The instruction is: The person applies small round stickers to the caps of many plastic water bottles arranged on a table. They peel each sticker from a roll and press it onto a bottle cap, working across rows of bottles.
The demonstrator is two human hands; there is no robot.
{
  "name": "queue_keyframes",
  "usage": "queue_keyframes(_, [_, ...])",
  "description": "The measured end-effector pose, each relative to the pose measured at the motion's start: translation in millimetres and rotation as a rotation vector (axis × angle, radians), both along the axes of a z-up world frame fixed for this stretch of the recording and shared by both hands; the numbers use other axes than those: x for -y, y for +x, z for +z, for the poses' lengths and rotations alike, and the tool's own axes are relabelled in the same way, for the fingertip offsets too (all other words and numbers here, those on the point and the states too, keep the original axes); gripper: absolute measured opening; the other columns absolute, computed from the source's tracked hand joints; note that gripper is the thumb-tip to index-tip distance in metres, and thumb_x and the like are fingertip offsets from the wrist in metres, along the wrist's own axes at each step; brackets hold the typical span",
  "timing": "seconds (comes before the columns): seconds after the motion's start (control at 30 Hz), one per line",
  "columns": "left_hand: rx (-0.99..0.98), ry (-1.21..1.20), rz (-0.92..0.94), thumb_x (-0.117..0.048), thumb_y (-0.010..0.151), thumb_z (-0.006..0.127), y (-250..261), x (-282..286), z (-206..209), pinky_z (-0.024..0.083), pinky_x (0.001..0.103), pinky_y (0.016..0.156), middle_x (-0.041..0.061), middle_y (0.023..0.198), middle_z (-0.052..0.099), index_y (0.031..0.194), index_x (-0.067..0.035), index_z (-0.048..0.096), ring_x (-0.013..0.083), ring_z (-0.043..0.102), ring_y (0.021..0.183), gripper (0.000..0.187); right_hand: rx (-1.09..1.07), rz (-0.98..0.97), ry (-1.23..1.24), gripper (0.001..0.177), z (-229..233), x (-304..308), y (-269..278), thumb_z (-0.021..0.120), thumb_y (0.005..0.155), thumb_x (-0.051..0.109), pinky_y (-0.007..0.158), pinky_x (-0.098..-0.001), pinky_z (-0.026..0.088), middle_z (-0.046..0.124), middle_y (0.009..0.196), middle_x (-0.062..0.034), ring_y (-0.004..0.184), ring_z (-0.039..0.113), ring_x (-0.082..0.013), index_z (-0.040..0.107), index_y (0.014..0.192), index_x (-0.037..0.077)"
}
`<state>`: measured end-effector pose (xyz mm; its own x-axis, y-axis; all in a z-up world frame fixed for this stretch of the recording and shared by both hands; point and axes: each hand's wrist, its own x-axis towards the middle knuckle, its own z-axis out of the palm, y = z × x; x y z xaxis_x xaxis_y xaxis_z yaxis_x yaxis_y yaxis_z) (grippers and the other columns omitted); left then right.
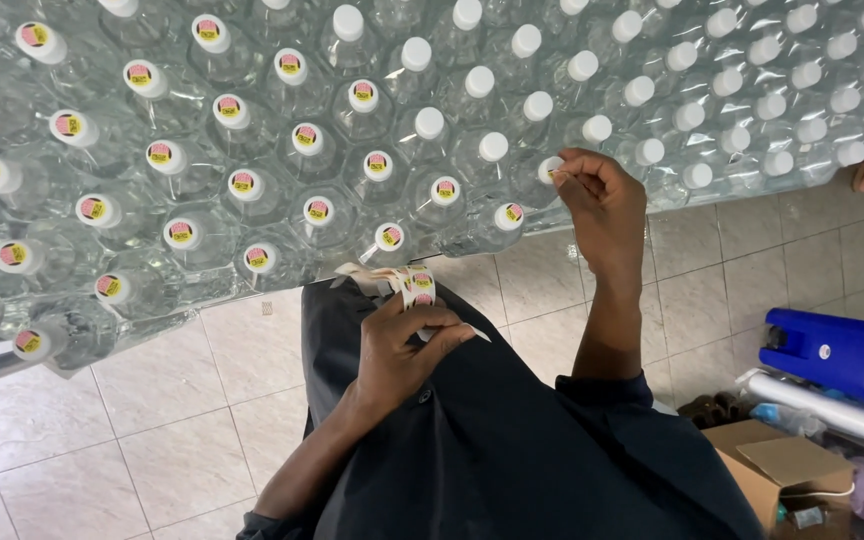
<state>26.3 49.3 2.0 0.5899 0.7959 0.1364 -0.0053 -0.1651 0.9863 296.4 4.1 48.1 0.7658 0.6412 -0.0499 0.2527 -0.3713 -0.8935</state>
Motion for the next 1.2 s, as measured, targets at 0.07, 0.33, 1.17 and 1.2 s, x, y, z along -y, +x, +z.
queue_keyframes(0.07, [0.014, -0.001, 0.001, -0.022, 0.085, 0.097, -1.0, -0.9, -3.5, 0.055, 0.035, 0.047, 0.016, 0.082, 0.074, 0.091, -0.013, 0.085, 0.0346, 0.075, 0.062, 0.016, 0.002, 0.007, -0.041, 0.005, 3.0, -3.5, -0.6, 0.072, 0.107, 0.003, 0.102, -0.0384, 0.060, 0.072, 0.132, -0.0230, 0.119, 0.073, -0.0251, 0.073, 0.110, 0.000])
queue_keyframes(0.33, [0.048, -0.014, 0.034, -0.019, 0.084, 0.097, -2.2, -1.4, -3.5, 0.054, 0.033, 0.049, 0.015, 0.080, 0.073, 0.089, -0.013, 0.085, 0.0336, 0.074, 0.062, 0.014, 0.046, -0.005, -0.074, 0.007, 0.3, -5.7, 2.7, 0.072, 0.108, 0.007, 0.097, -0.0408, 0.060, 0.073, 0.127, -0.0233, 0.112, 0.073, -0.0255, 0.073, 0.112, 0.002])
queue_keyframes(1.17, [0.523, -0.030, 0.046, -0.021, 0.104, 0.079, -13.1, -9.0, 23.7, 0.065, 0.034, 0.085, 0.012, 0.103, 0.075, 0.110, -0.008, 0.078, 0.0232, 0.075, 0.093, 0.014, 0.060, 0.357, 0.547, 0.031, -25.8, 15.1, -64.9, 0.069, 0.116, 0.039, 0.088, -0.0344, 0.064, 0.071, 0.115, -0.0141, 0.099, 0.073, -0.0248, 0.065, 0.123, 0.008])
queue_keyframes(1.2, [0.517, -0.039, 0.036, -0.021, 0.104, 0.079, -15.6, -8.4, 25.4, 0.065, 0.034, 0.085, 0.012, 0.103, 0.075, 0.110, -0.008, 0.078, 0.0232, 0.075, 0.093, 0.014, 0.057, 0.343, 0.541, 0.031, -33.8, 18.6, -84.9, 0.069, 0.116, 0.039, 0.088, -0.0344, 0.064, 0.071, 0.115, -0.0141, 0.099, 0.073, -0.0248, 0.065, 0.123, 0.008])
